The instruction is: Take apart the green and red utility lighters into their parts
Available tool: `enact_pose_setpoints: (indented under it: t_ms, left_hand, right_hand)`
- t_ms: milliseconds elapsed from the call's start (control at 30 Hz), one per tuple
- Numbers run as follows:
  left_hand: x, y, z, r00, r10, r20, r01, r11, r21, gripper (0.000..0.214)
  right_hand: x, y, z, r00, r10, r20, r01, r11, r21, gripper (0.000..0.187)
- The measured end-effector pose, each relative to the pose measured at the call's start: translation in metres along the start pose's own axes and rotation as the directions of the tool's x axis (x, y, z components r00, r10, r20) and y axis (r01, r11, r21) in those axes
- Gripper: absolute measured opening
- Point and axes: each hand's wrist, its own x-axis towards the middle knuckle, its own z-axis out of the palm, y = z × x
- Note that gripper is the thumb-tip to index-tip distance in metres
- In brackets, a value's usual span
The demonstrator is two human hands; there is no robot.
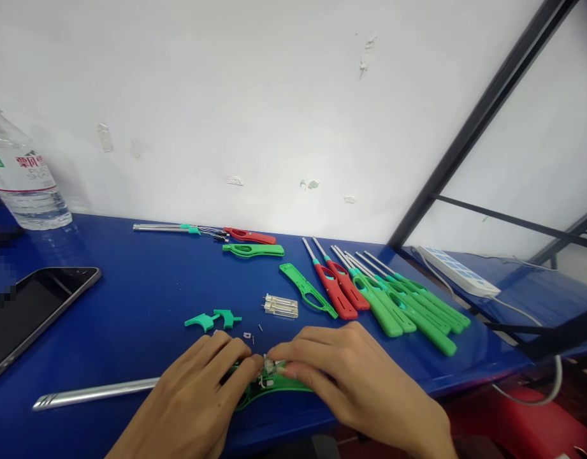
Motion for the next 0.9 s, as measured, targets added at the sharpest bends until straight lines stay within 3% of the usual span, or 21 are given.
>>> enact_pose_setpoints:
  t_ms: [900]
  left_hand:
    - [0.0032,-0.0001,-0.0027,0.998,0.055,-0.013,-0.053,0.986,0.159,0.039]
  right_hand:
    - [0.0028,0.0013,0.0029,1.000,0.015,-0.001,-0.015,1.000,-0.011,0.033]
